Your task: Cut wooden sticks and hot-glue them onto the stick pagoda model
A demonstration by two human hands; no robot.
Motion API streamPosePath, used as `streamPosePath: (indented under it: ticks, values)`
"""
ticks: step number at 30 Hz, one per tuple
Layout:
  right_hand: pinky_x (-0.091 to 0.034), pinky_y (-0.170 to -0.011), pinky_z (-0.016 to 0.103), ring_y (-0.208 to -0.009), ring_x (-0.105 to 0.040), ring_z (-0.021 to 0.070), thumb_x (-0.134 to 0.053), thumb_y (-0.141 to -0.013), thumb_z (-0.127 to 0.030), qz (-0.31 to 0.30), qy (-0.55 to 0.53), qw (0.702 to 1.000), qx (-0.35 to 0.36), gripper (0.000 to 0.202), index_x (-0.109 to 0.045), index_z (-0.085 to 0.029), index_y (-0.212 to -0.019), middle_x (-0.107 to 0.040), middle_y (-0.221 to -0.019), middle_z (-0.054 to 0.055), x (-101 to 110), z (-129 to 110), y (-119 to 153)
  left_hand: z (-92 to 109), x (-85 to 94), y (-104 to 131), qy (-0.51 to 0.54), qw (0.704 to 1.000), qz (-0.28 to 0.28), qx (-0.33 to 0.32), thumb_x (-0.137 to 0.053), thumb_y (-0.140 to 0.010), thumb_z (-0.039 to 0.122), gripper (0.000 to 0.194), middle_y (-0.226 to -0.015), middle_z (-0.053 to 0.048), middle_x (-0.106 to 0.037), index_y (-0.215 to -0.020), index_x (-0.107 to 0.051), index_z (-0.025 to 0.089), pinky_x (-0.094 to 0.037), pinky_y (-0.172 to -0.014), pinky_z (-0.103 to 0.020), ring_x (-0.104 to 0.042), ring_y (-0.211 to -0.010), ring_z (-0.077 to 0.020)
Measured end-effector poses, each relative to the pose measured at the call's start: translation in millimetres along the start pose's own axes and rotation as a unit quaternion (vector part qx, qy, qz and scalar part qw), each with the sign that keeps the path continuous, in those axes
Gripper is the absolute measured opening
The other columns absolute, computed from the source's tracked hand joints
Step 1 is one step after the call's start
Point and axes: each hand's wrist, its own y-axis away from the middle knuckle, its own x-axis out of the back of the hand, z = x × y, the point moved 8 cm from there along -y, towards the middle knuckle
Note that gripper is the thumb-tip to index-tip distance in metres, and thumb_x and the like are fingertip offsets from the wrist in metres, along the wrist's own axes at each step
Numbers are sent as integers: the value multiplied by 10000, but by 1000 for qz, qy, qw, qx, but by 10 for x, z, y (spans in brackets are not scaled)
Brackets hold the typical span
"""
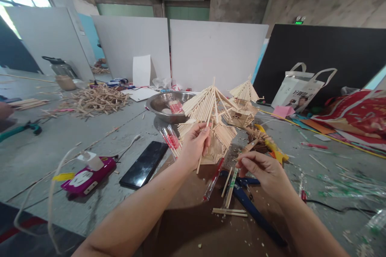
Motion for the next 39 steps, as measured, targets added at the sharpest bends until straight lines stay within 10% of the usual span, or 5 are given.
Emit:
streamPosePath:
  ticks: [21, 32, 39]
  values:
    - [-424, -571, 253, -582, -551, 127, -448, -761, -378, 33, 141, 988, 61, 245, -575, -172, -801, -610, -719, 32, 218, -46, -114, -23, -42, 175, -19, 999, 1, -31, -499, -724, 329, 239, -396, 85, -380, -909, -528, 180, -211, -277, -146, -287, -283, -26]
    - [-285, -502, 248, -652, -567, 197, -511, -674, -430, -200, 572, 793, -57, 231, -558, -208, -720, -627, -710, 43, 50, 562, 308, -429, -271, 595, -118, 988, -97, -5, -464, -752, 333, 280, -415, 72, -395, -954, -518, 146, -250, -361, -163, -334, -344, -38]
    - [-327, -602, 261, -822, -564, 219, -493, -676, -255, -206, 587, 779, -76, 313, -485, -189, -981, -613, -908, 78, -13, 811, 491, -722, -298, 617, -159, 978, -135, -7, -440, -767, 337, 305, -446, 64, -374, -975, -519, 128, -255, -395, -168, -329, -397, -47]
